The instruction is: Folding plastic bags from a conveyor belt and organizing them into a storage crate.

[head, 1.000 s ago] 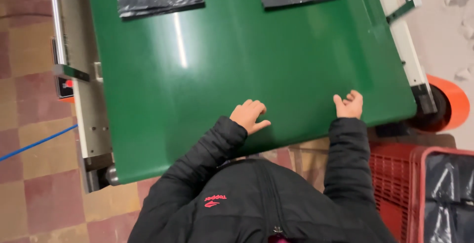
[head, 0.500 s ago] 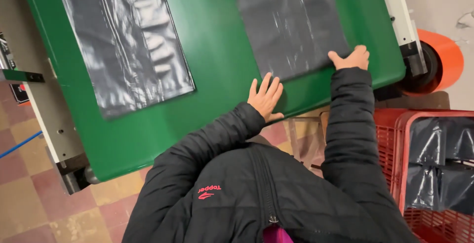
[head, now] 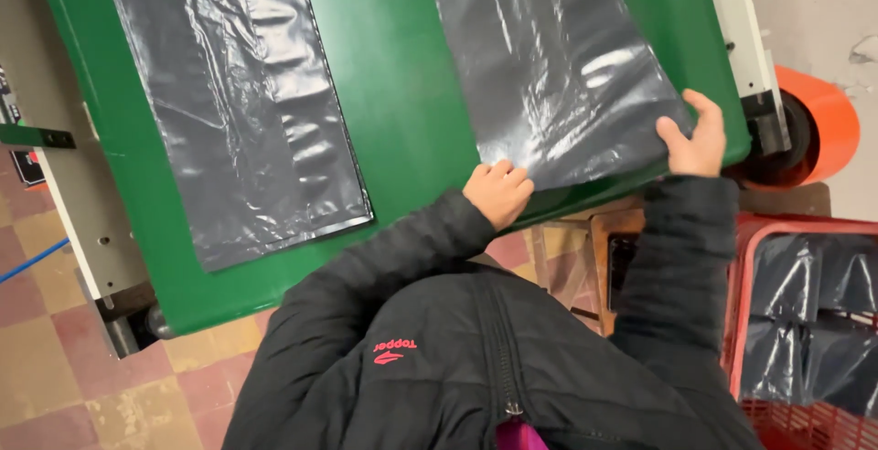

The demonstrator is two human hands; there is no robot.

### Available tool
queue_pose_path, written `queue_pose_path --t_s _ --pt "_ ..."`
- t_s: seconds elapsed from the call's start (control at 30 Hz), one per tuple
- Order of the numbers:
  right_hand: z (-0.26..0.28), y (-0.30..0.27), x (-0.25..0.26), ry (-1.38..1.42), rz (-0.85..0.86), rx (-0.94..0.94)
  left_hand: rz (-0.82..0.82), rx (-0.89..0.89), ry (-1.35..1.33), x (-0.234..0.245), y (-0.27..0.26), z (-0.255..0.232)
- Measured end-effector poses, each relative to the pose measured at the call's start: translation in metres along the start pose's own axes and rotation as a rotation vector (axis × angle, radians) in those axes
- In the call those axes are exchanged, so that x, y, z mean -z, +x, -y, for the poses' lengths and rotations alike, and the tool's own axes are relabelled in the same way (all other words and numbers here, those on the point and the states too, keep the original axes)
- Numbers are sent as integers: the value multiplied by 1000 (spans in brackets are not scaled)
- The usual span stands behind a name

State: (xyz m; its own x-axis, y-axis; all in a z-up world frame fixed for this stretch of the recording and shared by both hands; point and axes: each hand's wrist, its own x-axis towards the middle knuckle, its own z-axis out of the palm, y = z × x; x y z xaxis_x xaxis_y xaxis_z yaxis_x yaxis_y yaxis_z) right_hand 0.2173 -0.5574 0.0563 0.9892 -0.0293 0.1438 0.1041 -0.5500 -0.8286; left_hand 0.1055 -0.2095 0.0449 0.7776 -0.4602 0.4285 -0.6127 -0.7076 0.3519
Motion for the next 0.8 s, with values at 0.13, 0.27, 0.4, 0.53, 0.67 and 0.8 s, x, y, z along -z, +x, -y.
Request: queue_pose_path --t_s 0.13,0.27,0.4,0.53,0.67,0.8 --pt "0 -20 27 203 146 42 170 -22 -521 98 6 24" --pt "38 -5 20 749 475 -394 368 342 -848 170 29 64" --pt "31 74 -35 916 634 -520 165 527 -1014 124 46 167" --pt "2 156 -105 986 718 -574 -131 719 -1314 7 64 294" --pt "-10 200 -145 949 691 -709 -221 787 -1063 -60 65 339" --pt "-34 212 -160 721 619 -807 -282 803 -516 -64 73 312"
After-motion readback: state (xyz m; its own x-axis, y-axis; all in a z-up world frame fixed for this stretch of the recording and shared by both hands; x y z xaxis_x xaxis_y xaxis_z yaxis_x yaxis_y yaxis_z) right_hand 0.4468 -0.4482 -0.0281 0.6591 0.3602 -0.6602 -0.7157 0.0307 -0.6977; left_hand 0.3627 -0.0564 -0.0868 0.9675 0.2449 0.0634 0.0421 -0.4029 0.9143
